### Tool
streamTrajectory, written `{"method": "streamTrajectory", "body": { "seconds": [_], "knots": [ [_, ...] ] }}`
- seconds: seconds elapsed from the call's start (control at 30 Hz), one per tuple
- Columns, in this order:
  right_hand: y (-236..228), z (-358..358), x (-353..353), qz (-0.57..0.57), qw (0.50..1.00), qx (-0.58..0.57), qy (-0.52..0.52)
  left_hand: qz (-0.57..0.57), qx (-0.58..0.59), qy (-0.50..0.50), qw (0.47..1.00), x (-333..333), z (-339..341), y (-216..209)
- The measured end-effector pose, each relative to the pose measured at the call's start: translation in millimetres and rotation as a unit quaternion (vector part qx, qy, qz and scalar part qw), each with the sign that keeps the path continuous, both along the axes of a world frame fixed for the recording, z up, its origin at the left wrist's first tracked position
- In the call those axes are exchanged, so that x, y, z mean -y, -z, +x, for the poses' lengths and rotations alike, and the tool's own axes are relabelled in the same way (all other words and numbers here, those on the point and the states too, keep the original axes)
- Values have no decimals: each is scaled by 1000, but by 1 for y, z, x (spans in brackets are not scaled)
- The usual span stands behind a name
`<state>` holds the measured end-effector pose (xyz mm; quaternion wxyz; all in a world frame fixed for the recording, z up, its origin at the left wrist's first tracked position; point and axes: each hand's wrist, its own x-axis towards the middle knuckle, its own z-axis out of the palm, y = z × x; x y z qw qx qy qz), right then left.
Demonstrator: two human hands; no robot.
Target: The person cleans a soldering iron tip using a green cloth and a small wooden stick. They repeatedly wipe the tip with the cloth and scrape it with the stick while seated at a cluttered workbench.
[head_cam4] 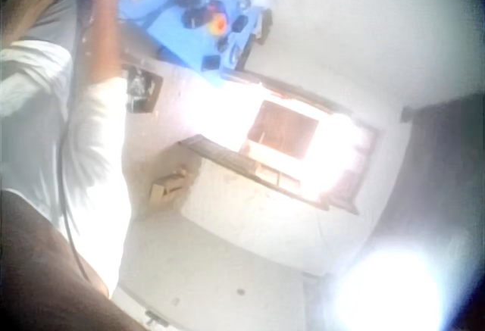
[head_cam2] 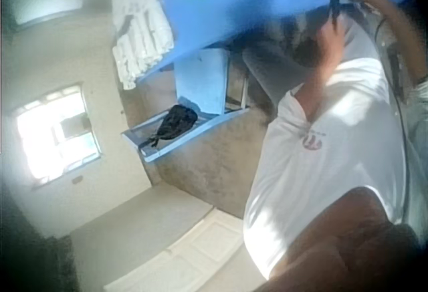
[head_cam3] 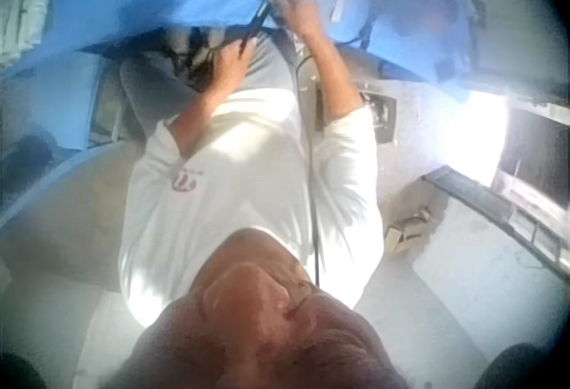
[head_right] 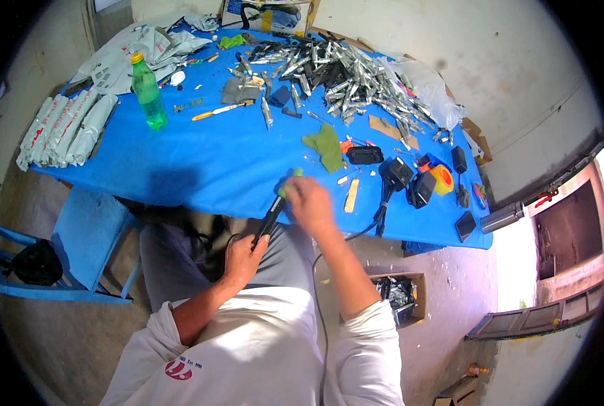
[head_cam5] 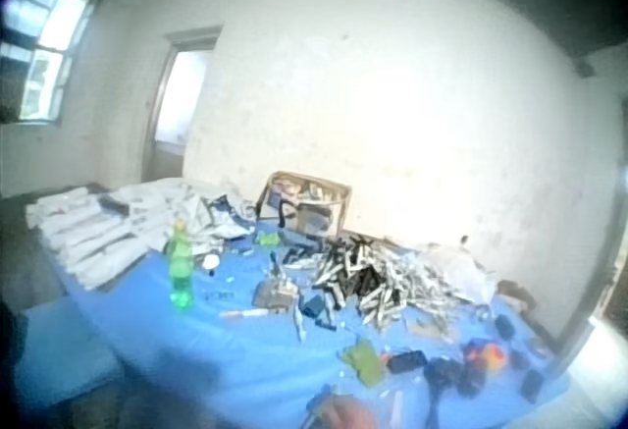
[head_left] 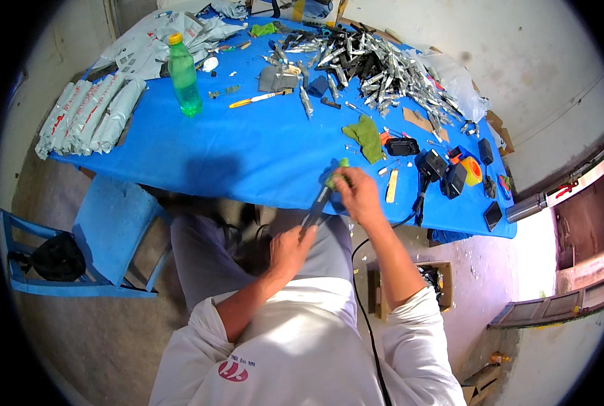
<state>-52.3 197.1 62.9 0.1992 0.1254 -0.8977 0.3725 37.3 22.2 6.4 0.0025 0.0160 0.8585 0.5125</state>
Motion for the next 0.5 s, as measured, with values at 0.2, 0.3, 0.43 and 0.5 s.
{"method": "streamTrajectory", "body": {
  "seconds": [0.2,0.3,0.43,0.5],
  "knots": [
    [-15,47,37,174,966,56,-181,-10,-30,-3,999,1,3,3],
    [-1,23,23,165,979,1,-122,-26,-24,4,999,2,3,-3],
    [-5,-8,2,139,990,18,1,-21,-59,8,998,0,-2,-6],
    [-3,-2,5,139,990,23,-20,-16,-78,4,997,1,-3,-5]
  ]
}}
